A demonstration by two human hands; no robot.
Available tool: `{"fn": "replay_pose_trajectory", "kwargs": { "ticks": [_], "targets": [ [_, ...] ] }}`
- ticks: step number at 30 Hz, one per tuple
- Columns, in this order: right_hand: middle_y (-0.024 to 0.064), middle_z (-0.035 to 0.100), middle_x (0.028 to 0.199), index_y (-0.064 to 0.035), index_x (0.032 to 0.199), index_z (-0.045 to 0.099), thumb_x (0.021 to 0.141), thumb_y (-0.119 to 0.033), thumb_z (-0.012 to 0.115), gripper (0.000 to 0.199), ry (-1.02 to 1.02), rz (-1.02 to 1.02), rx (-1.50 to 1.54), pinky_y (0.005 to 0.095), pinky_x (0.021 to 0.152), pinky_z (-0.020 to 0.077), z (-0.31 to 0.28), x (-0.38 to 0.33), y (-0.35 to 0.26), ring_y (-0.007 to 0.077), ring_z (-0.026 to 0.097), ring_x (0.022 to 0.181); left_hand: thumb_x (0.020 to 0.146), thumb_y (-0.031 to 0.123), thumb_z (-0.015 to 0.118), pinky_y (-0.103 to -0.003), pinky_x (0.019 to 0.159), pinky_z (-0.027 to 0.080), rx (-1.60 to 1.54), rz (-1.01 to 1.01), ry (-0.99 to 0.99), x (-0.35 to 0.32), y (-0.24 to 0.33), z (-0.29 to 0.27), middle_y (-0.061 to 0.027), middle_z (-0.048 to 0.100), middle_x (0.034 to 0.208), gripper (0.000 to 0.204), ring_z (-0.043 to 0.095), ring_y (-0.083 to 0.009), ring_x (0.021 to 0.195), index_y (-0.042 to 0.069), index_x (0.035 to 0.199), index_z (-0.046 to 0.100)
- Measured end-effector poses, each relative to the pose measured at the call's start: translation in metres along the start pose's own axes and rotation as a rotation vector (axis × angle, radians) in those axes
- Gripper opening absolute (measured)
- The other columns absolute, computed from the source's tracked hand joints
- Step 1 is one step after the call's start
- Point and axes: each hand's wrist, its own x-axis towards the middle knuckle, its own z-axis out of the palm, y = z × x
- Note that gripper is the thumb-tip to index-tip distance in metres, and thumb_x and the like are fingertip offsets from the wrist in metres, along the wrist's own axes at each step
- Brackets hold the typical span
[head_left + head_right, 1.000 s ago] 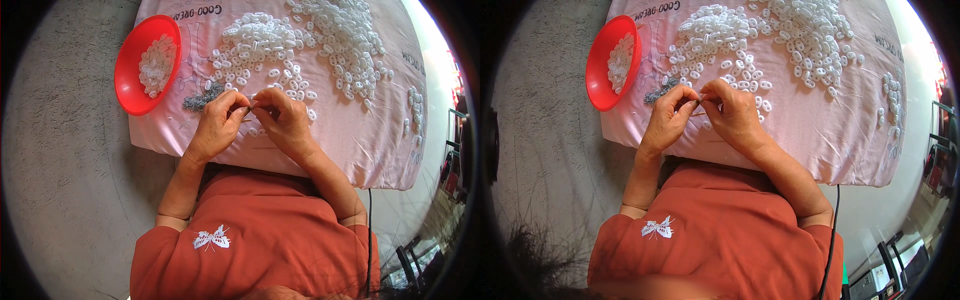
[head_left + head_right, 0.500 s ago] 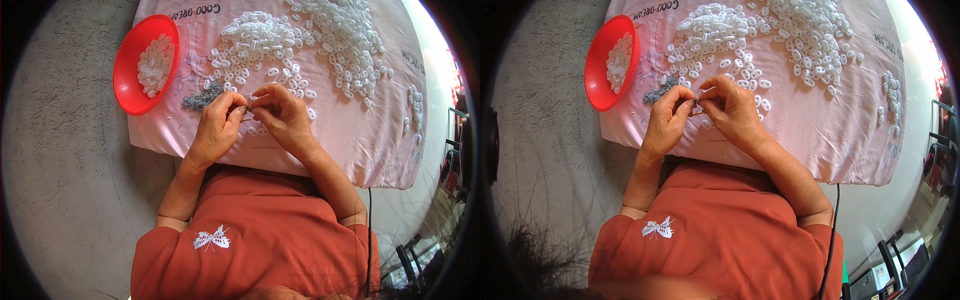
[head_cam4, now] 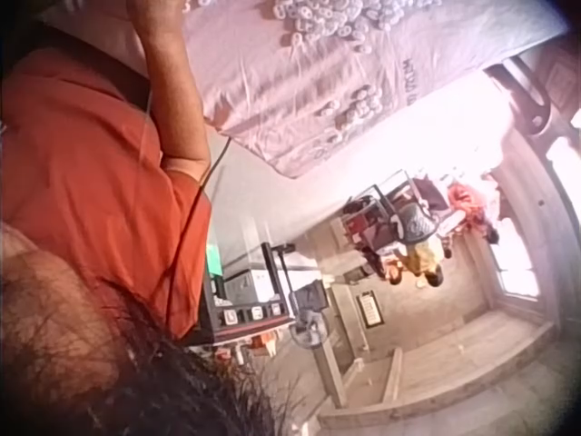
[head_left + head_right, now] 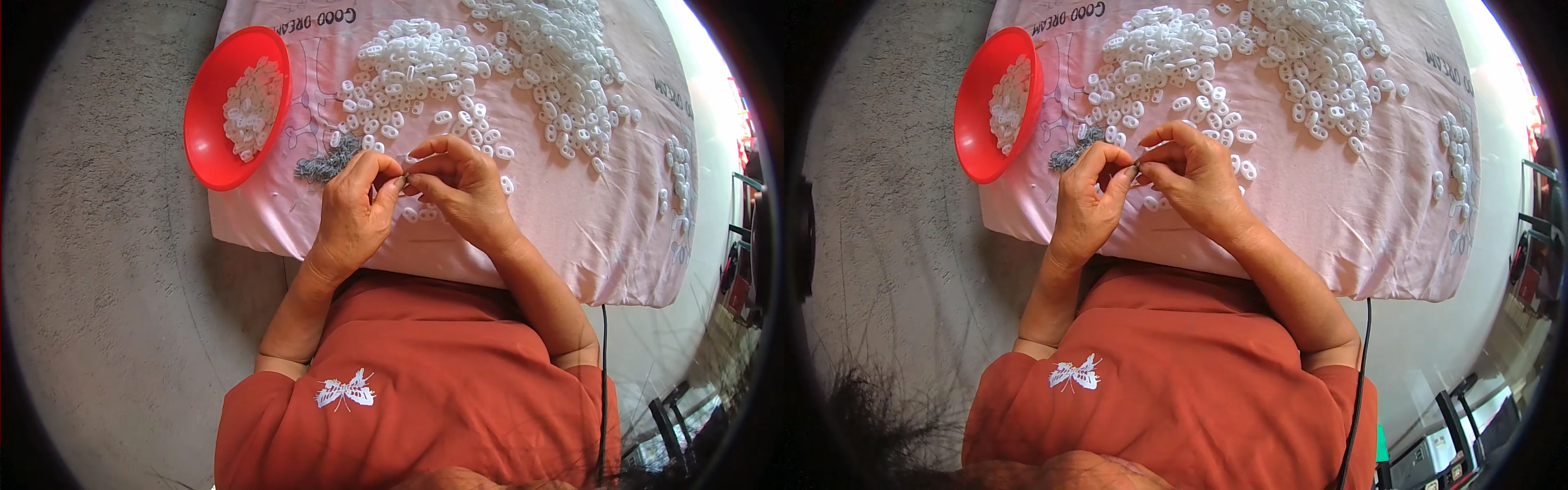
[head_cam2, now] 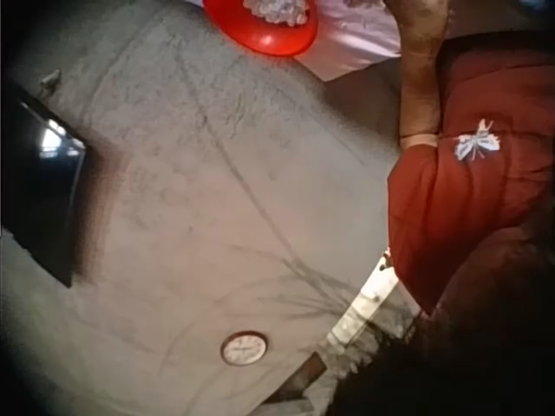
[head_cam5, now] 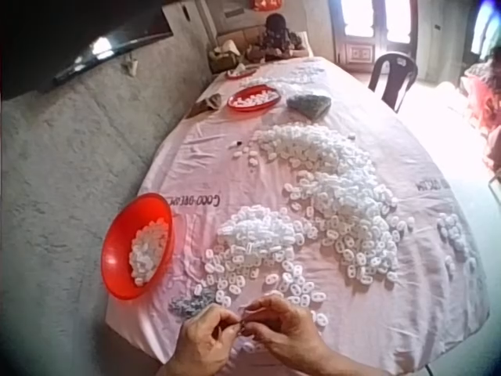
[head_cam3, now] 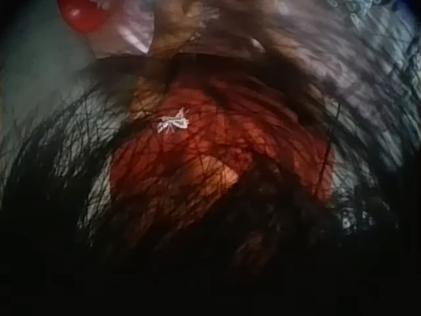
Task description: The person assembles cord locks by fitting plastic pieces together by hand and inserting small springs into the components using a toothpick.
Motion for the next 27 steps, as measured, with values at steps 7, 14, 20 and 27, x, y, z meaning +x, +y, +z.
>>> {"fn": "replay_pose_trajectory", "kwargs": {
  "ticks": [7, 14, 20, 27],
  "targets": [
    [0.0078, 0.074, 0.097, -0.0011, 0.117, 0.058, 0.093, -0.001, 0.069, 0.027, -0.045, 0.024, 0.057, 0.0237, 0.071, 0.0567, -0.0021, 0.0019, -0.0015, 0.0123, 0.072, 0.089, 0.086, -0.003, 0.069, -0.028, 0.061, 0.047, 0.029, 0.005, -0.005, -0.0007, 0.0047, -0.0045, -0.0054, 0.062, 0.084, 0.014, 0.058, -0.0140, 0.067, 0.002, 0.096, 0.061],
    [0.0103, 0.073, 0.104, -0.0005, 0.121, 0.057, 0.092, -0.001, 0.068, 0.031, -0.082, 0.044, 0.094, 0.0256, 0.075, 0.0576, -0.0034, 0.0006, -0.0035, 0.0143, 0.071, 0.094, 0.084, -0.005, 0.070, -0.026, 0.063, 0.046, 0.063, 0.068, 0.049, -0.0015, 0.0067, -0.0049, -0.0043, 0.063, 0.090, 0.016, 0.057, -0.0116, 0.070, 0.003, 0.097, 0.065],
    [0.0103, 0.073, 0.100, 0.0012, 0.130, 0.055, 0.087, 0.001, 0.071, 0.046, -0.053, 0.087, 0.192, 0.0258, 0.077, 0.0556, -0.0029, 0.0012, -0.0056, 0.0123, 0.069, 0.090, 0.080, -0.010, 0.070, -0.034, 0.066, 0.053, 0.128, 0.187, 0.081, -0.0021, 0.0041, -0.0037, -0.0108, 0.062, 0.094, 0.023, 0.066, -0.0243, 0.080, 0.003, 0.098, 0.067],
    [0.0103, 0.073, 0.099, 0.0022, 0.131, 0.056, 0.089, 0.002, 0.070, 0.045, -0.073, 0.048, 0.142, 0.0259, 0.078, 0.0560, -0.0022, 0.0013, -0.0023, 0.0117, 0.069, 0.090, 0.078, -0.011, 0.070, -0.036, 0.067, 0.053, 0.138, 0.193, 0.075, -0.0014, 0.0053, -0.0031, -0.0110, 0.062, 0.094, 0.024, 0.066, -0.0271, 0.081, 0.004, 0.097, 0.067]
  ]
}}
